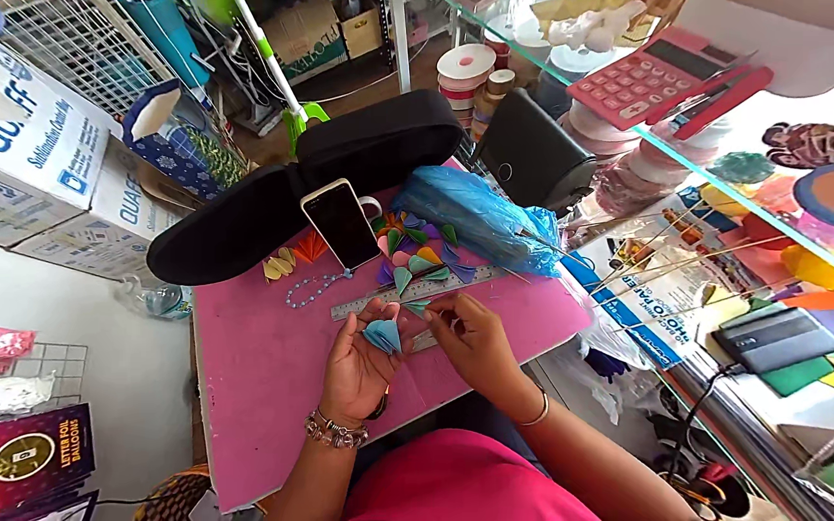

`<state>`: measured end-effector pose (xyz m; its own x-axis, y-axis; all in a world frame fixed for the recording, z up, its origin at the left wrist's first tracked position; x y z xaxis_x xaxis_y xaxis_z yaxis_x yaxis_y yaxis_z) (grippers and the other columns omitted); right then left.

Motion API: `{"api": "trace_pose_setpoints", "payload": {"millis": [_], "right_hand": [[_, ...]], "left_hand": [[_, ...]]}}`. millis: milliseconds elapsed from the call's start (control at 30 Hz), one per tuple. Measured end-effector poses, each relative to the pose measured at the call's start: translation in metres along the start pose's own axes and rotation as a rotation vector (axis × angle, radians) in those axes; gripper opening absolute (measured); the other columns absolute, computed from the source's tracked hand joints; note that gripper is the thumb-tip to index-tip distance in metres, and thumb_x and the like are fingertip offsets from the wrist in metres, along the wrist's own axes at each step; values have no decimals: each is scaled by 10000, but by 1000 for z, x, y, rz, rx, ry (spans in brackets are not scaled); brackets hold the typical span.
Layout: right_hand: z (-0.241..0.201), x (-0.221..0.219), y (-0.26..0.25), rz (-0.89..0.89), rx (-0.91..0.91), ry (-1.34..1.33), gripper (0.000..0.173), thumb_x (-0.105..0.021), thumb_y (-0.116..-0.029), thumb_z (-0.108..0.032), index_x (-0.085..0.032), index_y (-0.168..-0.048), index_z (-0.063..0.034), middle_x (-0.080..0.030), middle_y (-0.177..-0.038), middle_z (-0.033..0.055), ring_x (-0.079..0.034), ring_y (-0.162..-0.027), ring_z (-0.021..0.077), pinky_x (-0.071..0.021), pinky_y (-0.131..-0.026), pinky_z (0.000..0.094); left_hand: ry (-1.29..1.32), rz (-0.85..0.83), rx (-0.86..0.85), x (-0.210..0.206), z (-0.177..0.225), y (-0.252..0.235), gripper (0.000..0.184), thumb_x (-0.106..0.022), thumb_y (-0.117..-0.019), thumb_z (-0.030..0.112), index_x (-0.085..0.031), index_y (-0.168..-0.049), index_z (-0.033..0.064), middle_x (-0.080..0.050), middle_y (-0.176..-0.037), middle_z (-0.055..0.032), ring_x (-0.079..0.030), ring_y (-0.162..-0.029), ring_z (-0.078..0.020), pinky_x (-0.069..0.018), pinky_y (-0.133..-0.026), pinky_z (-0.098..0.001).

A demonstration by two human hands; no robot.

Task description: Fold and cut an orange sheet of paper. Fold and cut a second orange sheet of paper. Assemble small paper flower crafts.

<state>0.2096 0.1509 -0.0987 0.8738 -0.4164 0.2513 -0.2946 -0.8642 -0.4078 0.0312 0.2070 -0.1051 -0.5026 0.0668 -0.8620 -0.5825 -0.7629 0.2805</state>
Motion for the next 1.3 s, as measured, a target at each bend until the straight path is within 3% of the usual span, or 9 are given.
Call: {"api": "trace_pose_setpoints", "payload": {"millis": [133, 200, 333, 433, 600, 733, 867, 1100, 1300], "right_hand": [[14, 15, -3, 49, -18, 87, 195, -607, -997, -185, -719, -1001, -26, -676, -902, 49, -598, -733, 18, -501, -634, 149], [20, 22, -6, 59, -51, 196, 211, -603, -997, -215, -722, -1023, -43, -680, -916, 51, -602, -740, 51, -506, -646, 189], [33, 41, -22, 33, -123, 432, 255, -598, -991, -214, -723, -1091, -15, -710, -1032, 152, -676, -930, 291, -555, -836, 470], [37, 48, -42, 35, -116, 530, 222, -608, -987, -154, -725, -1109, -10, -704, -1072, 185, -660, -1034, 381, -523, -907, 560], [31, 35, -90, -122, -138, 575, 211, -604, -998, -72, -710, -1168, -7, -679, -1171, 213, -615, -1158, 418, -495, -985, 575], [38, 24, -124, -225, -161, 594, 221, -572, -1013, -43, -691, -1189, 18, -675, -1178, 241, -635, -1128, 436, -498, -975, 601], [45, 24, -138, -194, -188, 636, 235, -542, -1024, -43, -685, -1203, 8, -677, -1159, 246, -640, -1104, 448, -505, -939, 617], [43, 2, -154, -261, -133, 778, 142, -698, -960, -163, -756, -999, -40, -646, -1102, 237, -590, -1079, 464, -509, -809, 629], [48, 2, -164, -327, -257, 784, 159, -652, -945, -149, -740, -926, -18, -641, -1113, 248, -590, -1102, 466, -499, -800, 645]], "left_hand": [[-30, -93, -36, 9, 4, 1, 305, -553, -1038, 175, -656, -1321, 124, -676, -1301, -179, -694, -1138, -331, -590, -926, -456], [-95, -122, -74, 12, 11, -2, 382, -647, -970, 66, -628, -1347, 127, -678, -1294, -171, -700, -1128, -319, -591, -940, -447], [-201, -85, -208, 22, 39, -18, 354, -625, -969, 39, -618, -1313, 123, -697, -1240, -145, -722, -1038, -254, -604, -891, -377], [-144, -105, -256, 33, 53, -28, 317, -559, -993, 83, -635, -1301, 102, -689, -1241, -150, -723, -1003, -244, -610, -849, -355], [-109, -104, -214, 43, 50, -30, 356, -569, -986, 89, -614, -1338, 114, -697, -1221, -177, -739, -971, -272, -628, -797, -369], [-120, -95, -234, 43, 50, -30, 389, -603, -958, 59, -598, -1344, 103, -699, -1213, -171, -738, -979, -270, -626, -816, -384], [-85, -99, -243, 47, 54, -29, 383, -575, -966, 45, -596, -1344, 100, -691, -1211, -166, -732, -976, -270, -622, -831, -388], [-41, -82, -228, 42, 53, -30, 374, -578, -961, 41, -612, -1329, 99, -695, -1192, -170, -733, -967, -269, -625, -822, -390], [-8, -116, -235, 46, 54, -28, 391, -612, -946, 34, -626, -1332, 93, -687, -1200, -176, -728, -975, -279, -621, -838, -405]]}}
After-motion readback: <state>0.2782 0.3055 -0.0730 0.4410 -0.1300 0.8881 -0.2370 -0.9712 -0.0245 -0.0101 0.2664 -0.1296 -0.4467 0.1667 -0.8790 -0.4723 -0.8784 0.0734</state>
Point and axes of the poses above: each hand's wrist, its own y-axis away from the middle knuckle, its own x-axis out of the back of the hand, z = x × y, the point moved 2 cm from there along -y, towards the middle knuckle
